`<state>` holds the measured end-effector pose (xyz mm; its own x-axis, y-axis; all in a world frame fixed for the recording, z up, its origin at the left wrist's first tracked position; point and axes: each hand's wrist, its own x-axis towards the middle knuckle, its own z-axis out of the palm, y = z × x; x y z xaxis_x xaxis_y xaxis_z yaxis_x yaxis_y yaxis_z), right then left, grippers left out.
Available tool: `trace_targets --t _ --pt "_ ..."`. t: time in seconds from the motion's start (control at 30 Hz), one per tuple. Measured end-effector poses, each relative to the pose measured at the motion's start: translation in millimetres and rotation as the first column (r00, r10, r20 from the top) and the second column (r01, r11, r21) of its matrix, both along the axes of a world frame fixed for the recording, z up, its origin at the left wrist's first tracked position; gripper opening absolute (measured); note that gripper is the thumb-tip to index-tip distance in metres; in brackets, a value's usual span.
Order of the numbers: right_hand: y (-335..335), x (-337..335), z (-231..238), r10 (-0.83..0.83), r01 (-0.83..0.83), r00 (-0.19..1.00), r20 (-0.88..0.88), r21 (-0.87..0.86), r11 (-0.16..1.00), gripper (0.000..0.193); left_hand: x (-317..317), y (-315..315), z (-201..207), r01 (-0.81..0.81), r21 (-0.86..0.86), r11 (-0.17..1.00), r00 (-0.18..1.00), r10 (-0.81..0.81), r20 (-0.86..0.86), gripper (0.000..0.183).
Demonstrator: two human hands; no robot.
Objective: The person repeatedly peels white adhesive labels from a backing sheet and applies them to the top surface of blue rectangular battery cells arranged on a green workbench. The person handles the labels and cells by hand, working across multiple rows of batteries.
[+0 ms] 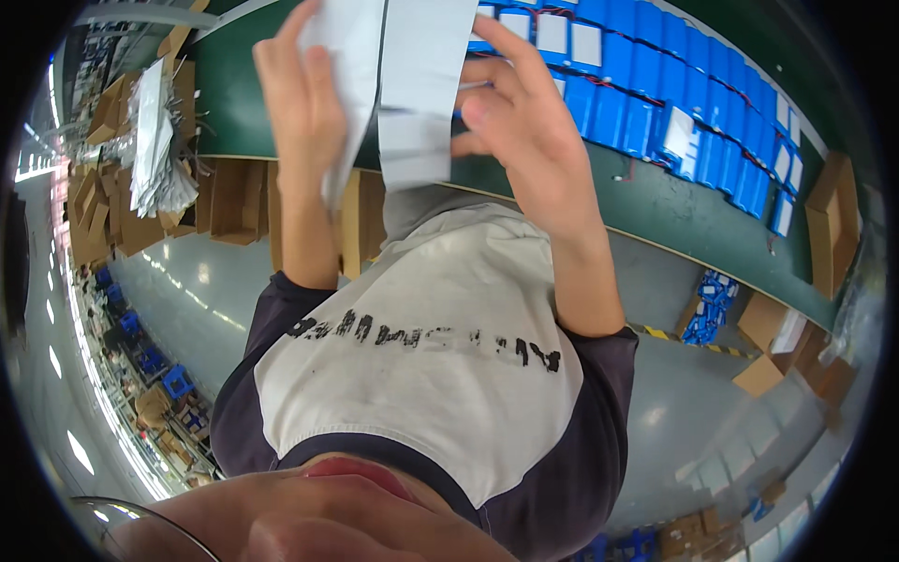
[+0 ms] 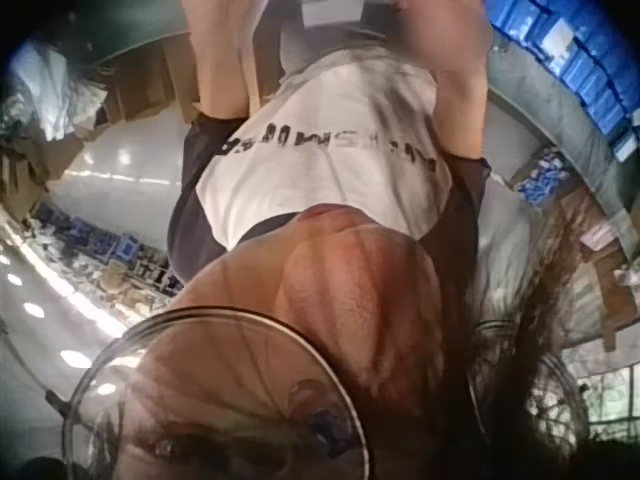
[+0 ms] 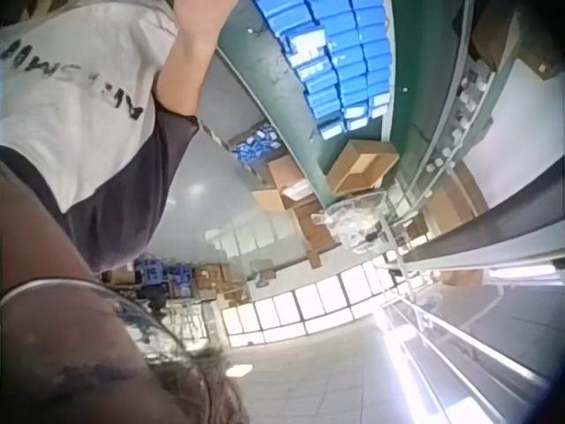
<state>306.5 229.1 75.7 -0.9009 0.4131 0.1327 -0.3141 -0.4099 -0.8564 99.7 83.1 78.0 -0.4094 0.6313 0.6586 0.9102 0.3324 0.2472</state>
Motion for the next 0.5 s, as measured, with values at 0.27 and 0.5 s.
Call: trace_targets --t 0.27,0.5 --pt "74.6 118.7 11.8 -0.515 0.241 0.822 0.245 0.669 0.703 0.020 -3.3 -9.5 20.6 0.162 0.136 0.977 0.785 -0.211 0.582 0.039" --pt "182.3 238.2 17.8 -0.826 -0.079 0.479 0.296 0.952 0.296 0.017 76.0 60.4 14.6 0.724 -0.329 0.606 0.689 -0.615 0.383 0.018"
